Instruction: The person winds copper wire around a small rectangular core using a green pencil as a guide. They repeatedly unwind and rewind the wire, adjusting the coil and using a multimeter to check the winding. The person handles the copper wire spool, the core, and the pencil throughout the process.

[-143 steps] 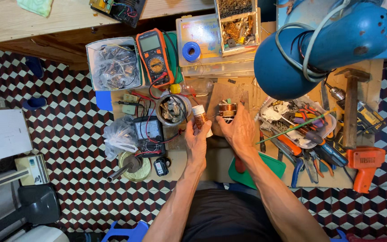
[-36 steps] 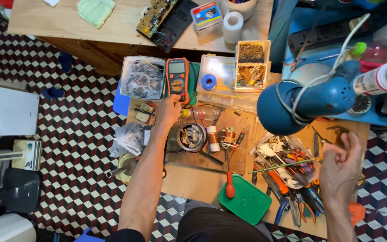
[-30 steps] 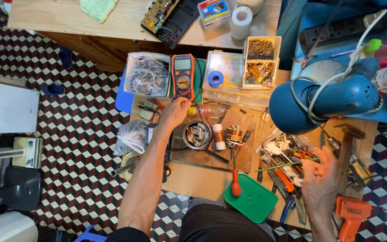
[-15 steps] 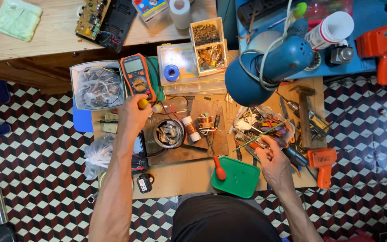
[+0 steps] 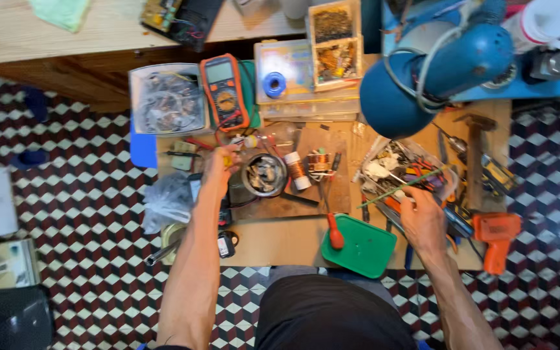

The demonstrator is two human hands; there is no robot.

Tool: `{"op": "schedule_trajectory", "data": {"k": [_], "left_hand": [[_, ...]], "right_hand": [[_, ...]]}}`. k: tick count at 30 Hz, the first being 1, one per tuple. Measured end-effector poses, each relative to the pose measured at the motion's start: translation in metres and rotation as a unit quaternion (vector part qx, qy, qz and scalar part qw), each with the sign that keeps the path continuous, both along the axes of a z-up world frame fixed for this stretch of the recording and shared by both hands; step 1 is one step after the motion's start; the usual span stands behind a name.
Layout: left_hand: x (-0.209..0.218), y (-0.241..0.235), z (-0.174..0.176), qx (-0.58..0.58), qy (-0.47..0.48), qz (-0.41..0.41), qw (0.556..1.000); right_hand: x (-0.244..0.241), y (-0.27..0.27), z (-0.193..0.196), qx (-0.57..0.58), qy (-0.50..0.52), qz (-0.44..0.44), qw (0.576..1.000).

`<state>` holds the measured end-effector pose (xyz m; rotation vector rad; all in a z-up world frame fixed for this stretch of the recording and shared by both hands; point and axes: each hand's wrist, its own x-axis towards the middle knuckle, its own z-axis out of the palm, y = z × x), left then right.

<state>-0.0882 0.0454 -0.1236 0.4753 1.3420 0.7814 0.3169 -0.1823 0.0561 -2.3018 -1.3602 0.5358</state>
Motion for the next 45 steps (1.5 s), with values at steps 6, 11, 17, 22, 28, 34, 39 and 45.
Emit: {"op": "schedule_trajectory", "data": {"k": [6, 11, 17, 22, 28, 34, 39, 45], "left_hand": [[0.013, -0.005, -0.005, 0.119, 0.187, -0.144, 0.964], [0.032, 0.003, 0.039, 0.172, 0.206, -0.2, 0.943], [0.045, 0.002, 0.06, 0.188, 0.174, -0.172, 0.951], [0.051, 0.006, 0.054, 0.231, 0.211, -0.154, 0.937], [0.048, 0.008, 0.066, 0.294, 0.289, -0.14, 0.9], [0.033, 0.007, 0.133, 0.383, 0.39, -0.177, 0.818], [0.026, -0.009, 0.217, 0.406, 0.439, -0.187, 0.78], [0.058, -0.107, 0.261, 0.378, 0.349, -0.304, 0.802]], "right_hand": [[0.036, 0.008, -0.043, 0.025, -0.113, 0.186, 0.976], [0.056, 0.025, -0.073, -0.061, -0.201, 0.243, 0.947], [0.064, 0.031, -0.062, -0.035, -0.213, 0.275, 0.937], [0.044, 0.021, -0.023, 0.017, -0.172, 0.211, 0.962], [0.005, -0.005, 0.018, 0.023, -0.122, 0.096, 0.988], [-0.034, -0.008, 0.049, 0.122, -0.096, 0.043, 0.987], [-0.06, 0.002, 0.083, 0.206, -0.026, 0.045, 0.977], [-0.077, 0.011, 0.119, 0.237, 0.224, -0.044, 0.944]]}}
